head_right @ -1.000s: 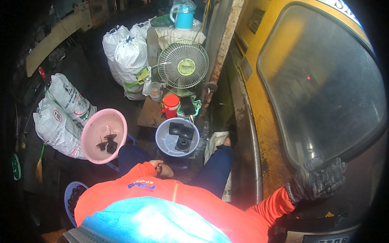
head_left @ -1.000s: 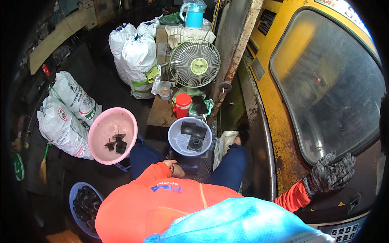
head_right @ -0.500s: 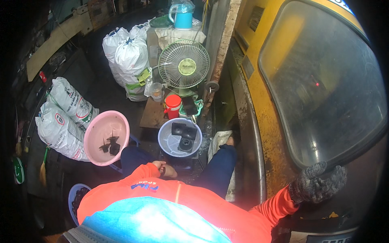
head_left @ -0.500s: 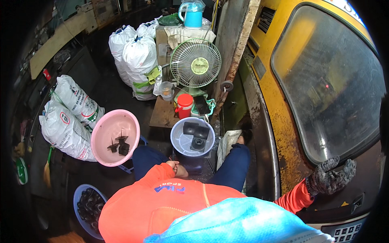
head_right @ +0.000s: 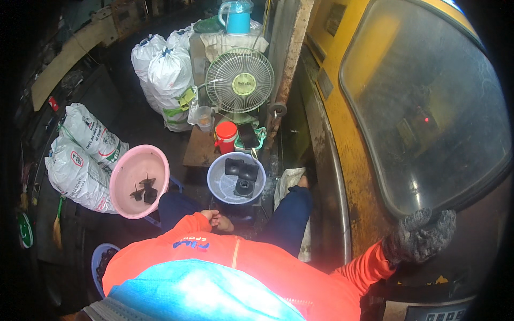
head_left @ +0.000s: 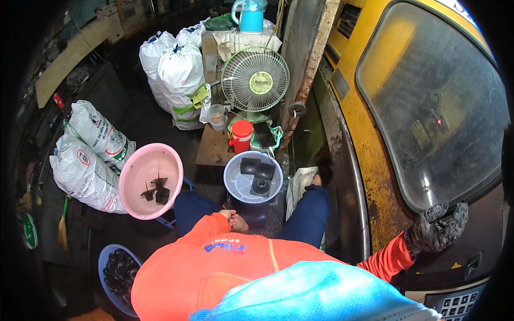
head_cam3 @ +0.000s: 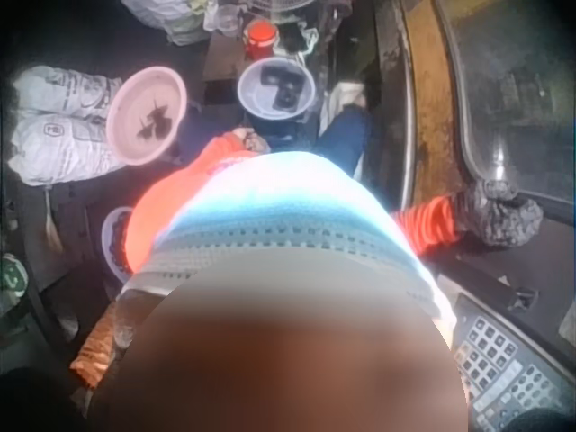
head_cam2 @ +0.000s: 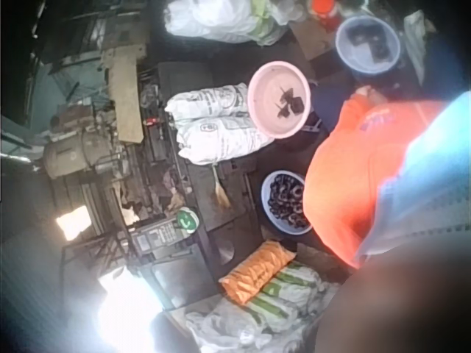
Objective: The person sits on the floor and repeatedly cleans small black molded parts by hand, rubbing each part and placing it into a blue basin. The person handles the parts one at a time, rotating them to clean different sides.
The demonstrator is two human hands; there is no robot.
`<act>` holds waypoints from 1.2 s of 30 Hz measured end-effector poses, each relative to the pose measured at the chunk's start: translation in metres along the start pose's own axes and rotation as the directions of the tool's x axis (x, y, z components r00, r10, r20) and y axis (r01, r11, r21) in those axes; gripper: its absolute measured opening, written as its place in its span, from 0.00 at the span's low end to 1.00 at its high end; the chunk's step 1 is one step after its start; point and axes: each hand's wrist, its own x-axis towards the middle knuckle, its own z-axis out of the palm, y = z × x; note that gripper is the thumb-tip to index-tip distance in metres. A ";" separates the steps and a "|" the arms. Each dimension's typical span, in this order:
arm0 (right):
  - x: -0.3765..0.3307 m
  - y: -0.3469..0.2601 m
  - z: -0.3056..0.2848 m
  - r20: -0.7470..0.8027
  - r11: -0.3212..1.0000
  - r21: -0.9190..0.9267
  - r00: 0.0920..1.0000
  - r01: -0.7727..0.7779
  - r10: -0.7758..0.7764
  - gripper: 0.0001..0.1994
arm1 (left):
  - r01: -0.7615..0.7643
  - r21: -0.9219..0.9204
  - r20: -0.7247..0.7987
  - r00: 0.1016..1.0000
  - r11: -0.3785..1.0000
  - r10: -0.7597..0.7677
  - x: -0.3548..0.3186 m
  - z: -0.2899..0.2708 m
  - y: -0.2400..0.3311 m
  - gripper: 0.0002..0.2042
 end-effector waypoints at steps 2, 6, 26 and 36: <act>0.000 0.001 -0.001 0.022 1.000 0.020 1.000 -0.005 0.004 0.12 | -0.008 0.001 0.005 1.000 1.000 0.008 0.000 -0.001 -0.001 0.11; -0.002 0.002 -0.003 0.075 0.993 -0.112 0.997 0.038 -0.029 0.11 | -0.024 -0.003 0.002 1.000 1.000 0.024 0.000 -0.003 -0.001 0.10; -0.003 -0.008 0.000 0.022 0.997 0.063 0.998 -0.052 0.051 0.11 | -0.026 0.021 -0.028 0.999 0.999 0.026 -0.007 -0.001 0.002 0.09; -0.007 -0.001 0.002 0.023 0.997 -0.048 0.998 0.053 -0.052 0.11 | -0.044 0.010 -0.007 0.999 0.999 0.044 -0.004 -0.001 0.003 0.07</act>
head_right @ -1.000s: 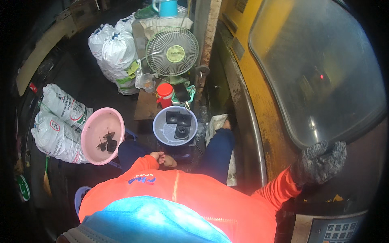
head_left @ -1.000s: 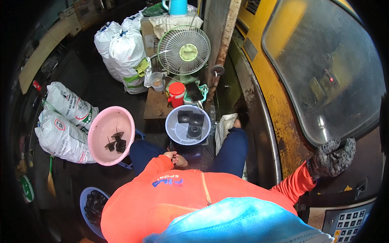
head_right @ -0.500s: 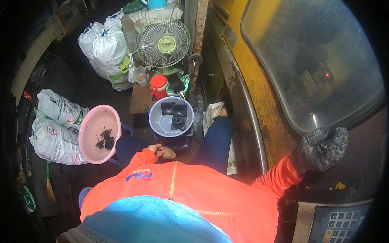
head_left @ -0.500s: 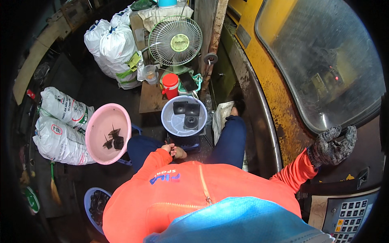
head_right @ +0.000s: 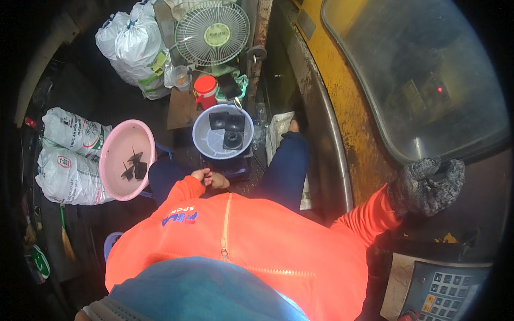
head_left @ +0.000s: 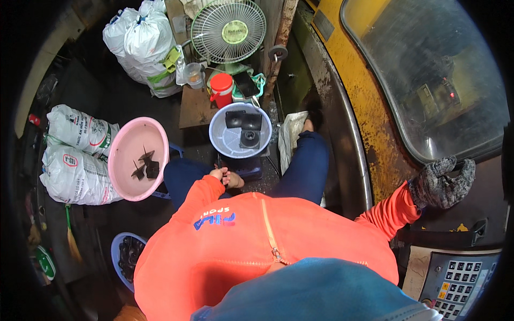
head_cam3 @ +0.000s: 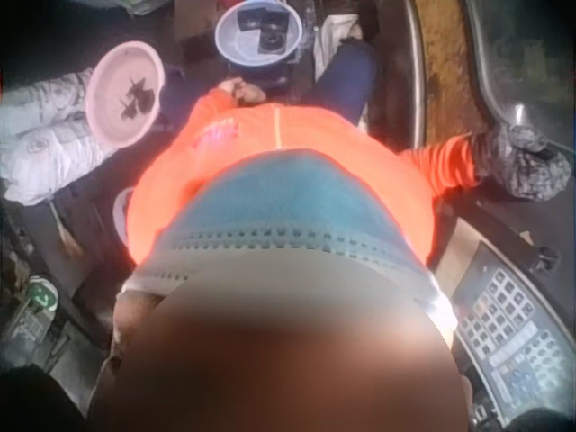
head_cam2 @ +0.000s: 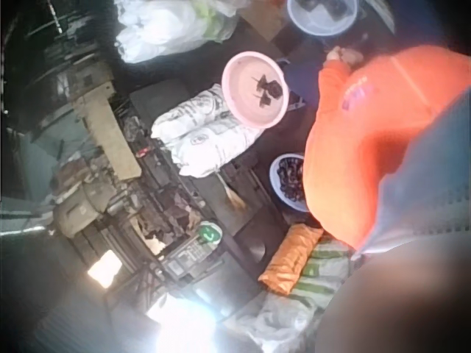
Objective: The person sits on the floor and repeatedly cleans small black molded parts by hand, rubbing each part and placing it into a blue basin. The person handles the parts one at a time, rotating them to clean different sides.
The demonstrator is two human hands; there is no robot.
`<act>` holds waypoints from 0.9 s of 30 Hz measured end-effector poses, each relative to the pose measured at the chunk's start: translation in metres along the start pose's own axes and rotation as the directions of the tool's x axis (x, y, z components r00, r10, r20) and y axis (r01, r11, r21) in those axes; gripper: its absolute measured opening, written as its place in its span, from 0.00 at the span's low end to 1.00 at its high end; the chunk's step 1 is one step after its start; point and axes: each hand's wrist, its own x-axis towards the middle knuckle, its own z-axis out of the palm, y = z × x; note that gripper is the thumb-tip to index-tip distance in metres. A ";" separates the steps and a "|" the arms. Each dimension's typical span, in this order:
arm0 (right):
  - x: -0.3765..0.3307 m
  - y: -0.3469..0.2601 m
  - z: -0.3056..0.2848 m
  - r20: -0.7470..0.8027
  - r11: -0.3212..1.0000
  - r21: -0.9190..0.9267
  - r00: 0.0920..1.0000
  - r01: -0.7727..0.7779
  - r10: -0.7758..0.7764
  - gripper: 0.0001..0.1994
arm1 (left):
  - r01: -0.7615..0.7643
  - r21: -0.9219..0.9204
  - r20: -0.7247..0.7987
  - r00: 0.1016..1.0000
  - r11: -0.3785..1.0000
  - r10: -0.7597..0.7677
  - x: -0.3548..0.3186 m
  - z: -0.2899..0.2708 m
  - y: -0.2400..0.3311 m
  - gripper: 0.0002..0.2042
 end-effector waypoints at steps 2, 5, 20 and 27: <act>-0.001 0.001 0.001 -0.016 0.999 0.039 1.000 0.001 -0.001 0.11 | 0.006 -0.009 -0.009 1.000 1.000 -0.006 -0.007 0.004 0.004 0.07; 0.001 0.000 0.002 -0.010 0.999 0.052 1.000 -0.013 0.014 0.11 | -0.012 0.124 -0.056 0.998 0.992 0.019 -0.029 0.013 0.013 0.10; -0.145 -0.228 -0.034 0.858 0.219 0.190 0.054 -0.957 -0.511 0.14 | -0.083 -0.070 0.866 0.490 0.994 0.102 -0.177 0.123 0.079 0.04; -0.245 -0.286 -0.045 0.834 -0.096 0.030 0.078 -0.995 -0.546 0.10 | -0.464 0.541 0.669 0.743 0.702 -0.024 -0.142 0.129 0.091 0.24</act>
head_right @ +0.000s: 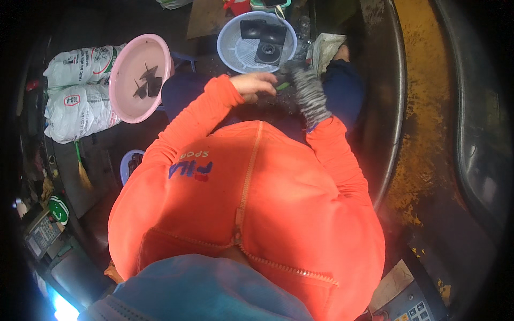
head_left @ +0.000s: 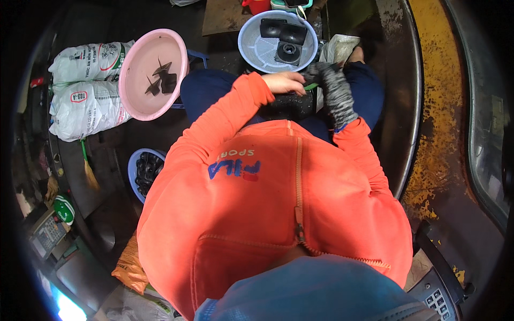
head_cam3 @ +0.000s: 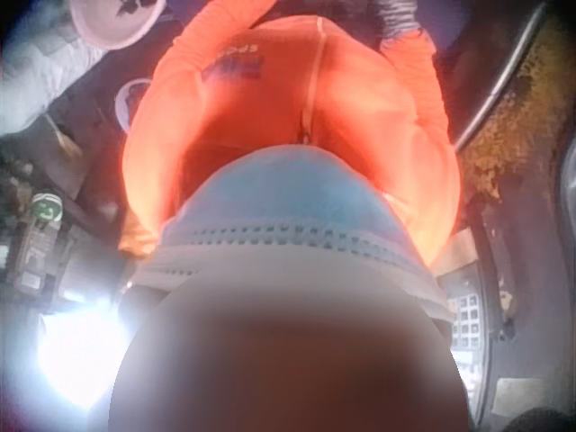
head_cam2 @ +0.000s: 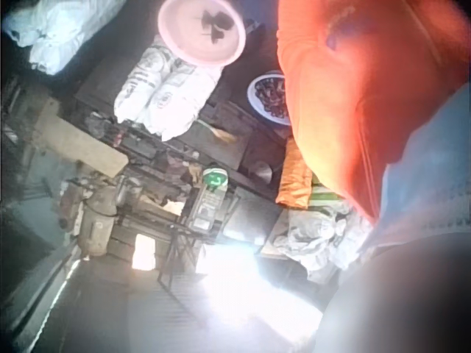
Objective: The person sits on the floor and repeatedly cleans small black molded parts by hand, rubbing each part and placing it into a blue basin. The person handles the parts one at a time, rotating them to clean different sides.
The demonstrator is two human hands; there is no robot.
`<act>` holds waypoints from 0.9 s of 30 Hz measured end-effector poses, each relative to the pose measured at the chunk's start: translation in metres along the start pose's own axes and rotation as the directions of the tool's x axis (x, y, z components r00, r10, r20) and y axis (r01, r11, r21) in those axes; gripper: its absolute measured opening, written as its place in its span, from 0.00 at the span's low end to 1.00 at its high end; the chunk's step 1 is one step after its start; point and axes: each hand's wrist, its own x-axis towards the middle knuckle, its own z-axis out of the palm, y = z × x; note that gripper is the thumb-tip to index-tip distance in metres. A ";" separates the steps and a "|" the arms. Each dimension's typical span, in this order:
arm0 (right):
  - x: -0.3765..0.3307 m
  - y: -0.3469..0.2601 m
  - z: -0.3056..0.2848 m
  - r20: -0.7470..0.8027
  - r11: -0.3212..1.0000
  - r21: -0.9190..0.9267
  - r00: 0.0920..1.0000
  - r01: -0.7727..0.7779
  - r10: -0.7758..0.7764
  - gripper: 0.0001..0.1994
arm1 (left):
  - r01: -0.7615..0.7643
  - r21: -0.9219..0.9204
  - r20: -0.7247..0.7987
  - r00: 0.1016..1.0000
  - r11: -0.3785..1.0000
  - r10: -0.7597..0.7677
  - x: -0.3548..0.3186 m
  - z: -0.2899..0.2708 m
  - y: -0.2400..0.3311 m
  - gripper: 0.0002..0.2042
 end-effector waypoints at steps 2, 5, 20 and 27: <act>0.005 -0.001 -0.003 0.127 0.265 0.931 0.904 -0.250 0.408 0.10 | 0.094 0.365 -0.376 0.925 0.926 0.054 0.029 -0.032 -0.020 0.28; 0.019 -0.010 0.001 0.314 0.233 0.894 0.907 -0.382 0.279 0.11 | 0.171 0.475 -0.600 0.781 0.863 0.175 0.086 -0.071 -0.049 0.34; 0.011 0.033 0.008 -0.001 0.870 -0.488 0.997 -0.072 0.082 0.22 | -0.494 0.611 -0.525 0.332 0.619 0.784 0.043 -0.068 -0.008 0.27; 0.009 -0.046 0.036 -0.075 0.986 -0.168 0.997 -0.020 0.007 0.25 | -0.748 0.445 -0.371 0.345 0.492 0.862 -0.049 -0.009 0.058 0.29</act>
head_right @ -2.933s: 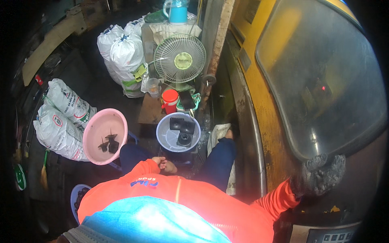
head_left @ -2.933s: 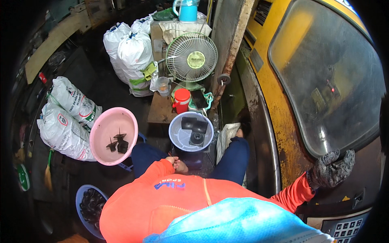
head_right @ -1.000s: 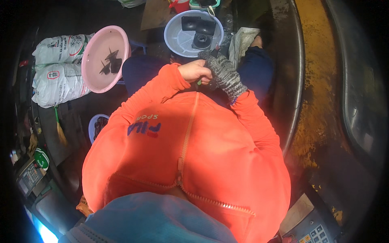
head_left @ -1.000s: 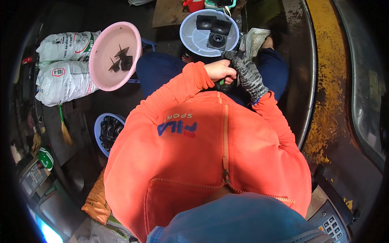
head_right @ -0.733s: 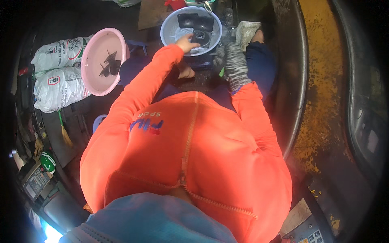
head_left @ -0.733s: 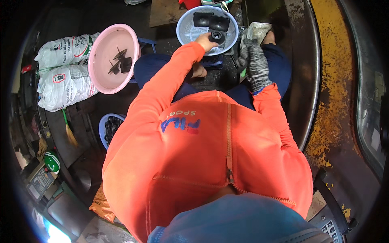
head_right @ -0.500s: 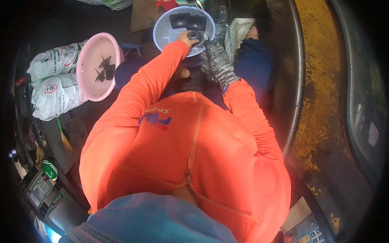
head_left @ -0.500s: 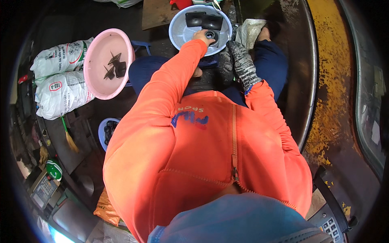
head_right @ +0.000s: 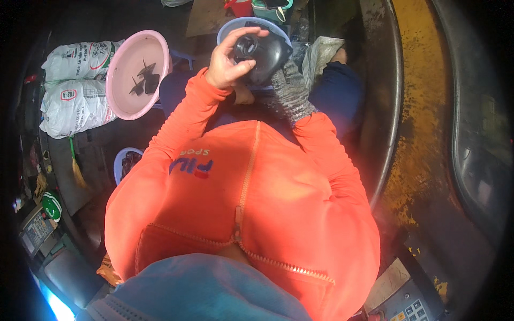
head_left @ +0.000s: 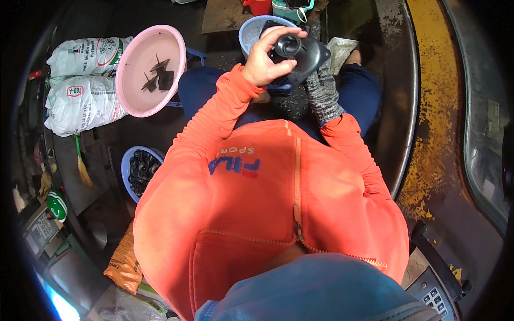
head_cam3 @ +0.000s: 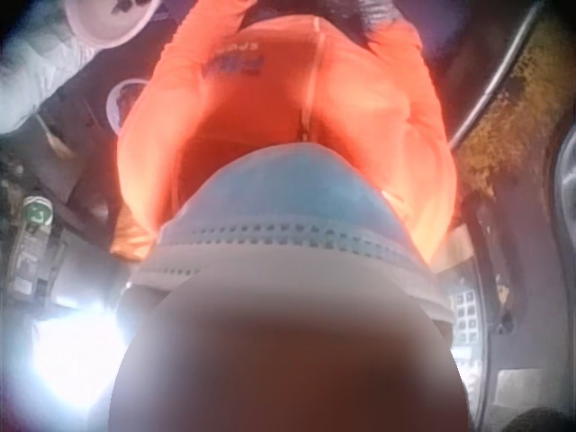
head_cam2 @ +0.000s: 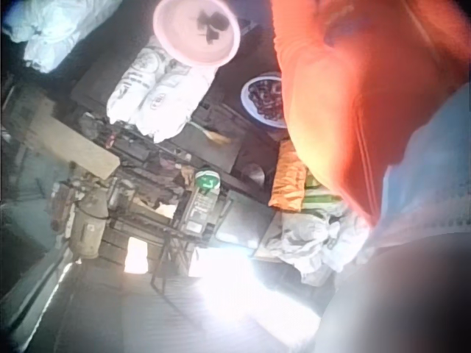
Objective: The person sits on the floor and repeatedly cleans small black molded parts by hand, rubbing each part and placing it into a blue basin. The person handles the parts one at a time, rotating them to clean different sides.
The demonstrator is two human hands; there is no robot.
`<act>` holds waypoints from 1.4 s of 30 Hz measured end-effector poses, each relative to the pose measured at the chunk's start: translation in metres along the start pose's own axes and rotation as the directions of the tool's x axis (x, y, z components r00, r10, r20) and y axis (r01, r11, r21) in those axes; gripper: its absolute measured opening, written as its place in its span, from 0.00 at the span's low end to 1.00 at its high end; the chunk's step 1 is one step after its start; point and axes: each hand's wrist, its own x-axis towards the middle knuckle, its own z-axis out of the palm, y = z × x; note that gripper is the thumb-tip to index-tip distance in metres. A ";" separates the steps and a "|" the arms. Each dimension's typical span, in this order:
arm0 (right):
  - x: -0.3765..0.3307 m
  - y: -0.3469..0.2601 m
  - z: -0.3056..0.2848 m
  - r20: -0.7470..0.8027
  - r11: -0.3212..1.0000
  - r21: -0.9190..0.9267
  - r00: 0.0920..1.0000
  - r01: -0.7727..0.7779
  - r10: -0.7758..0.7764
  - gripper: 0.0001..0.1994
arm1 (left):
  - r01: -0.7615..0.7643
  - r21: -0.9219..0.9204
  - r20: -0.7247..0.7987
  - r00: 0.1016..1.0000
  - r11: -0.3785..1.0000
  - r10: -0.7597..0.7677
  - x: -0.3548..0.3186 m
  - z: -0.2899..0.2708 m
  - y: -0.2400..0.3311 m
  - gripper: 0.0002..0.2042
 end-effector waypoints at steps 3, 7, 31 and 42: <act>0.006 -0.025 -0.003 0.071 0.924 0.017 0.921 0.383 -0.383 0.22 | -0.076 0.053 0.098 0.993 0.996 0.071 -0.004 0.012 0.024 0.29; 0.006 -0.040 0.000 0.124 0.906 0.405 0.974 0.123 -0.187 0.27 | -0.114 0.197 -0.050 0.991 0.974 0.126 -0.008 0.032 0.042 0.23; -0.009 -0.077 -0.030 0.487 0.910 0.408 0.860 -0.073 -0.149 0.25 | 0.143 -0.283 0.512 0.859 0.949 0.024 0.002 0.012 0.045 0.16; 0.010 -0.045 -0.014 0.212 0.962 0.268 0.970 0.061 -0.120 0.26 | 0.119 -0.129 0.215 0.972 0.984 -0.089 0.002 0.016 0.052 0.28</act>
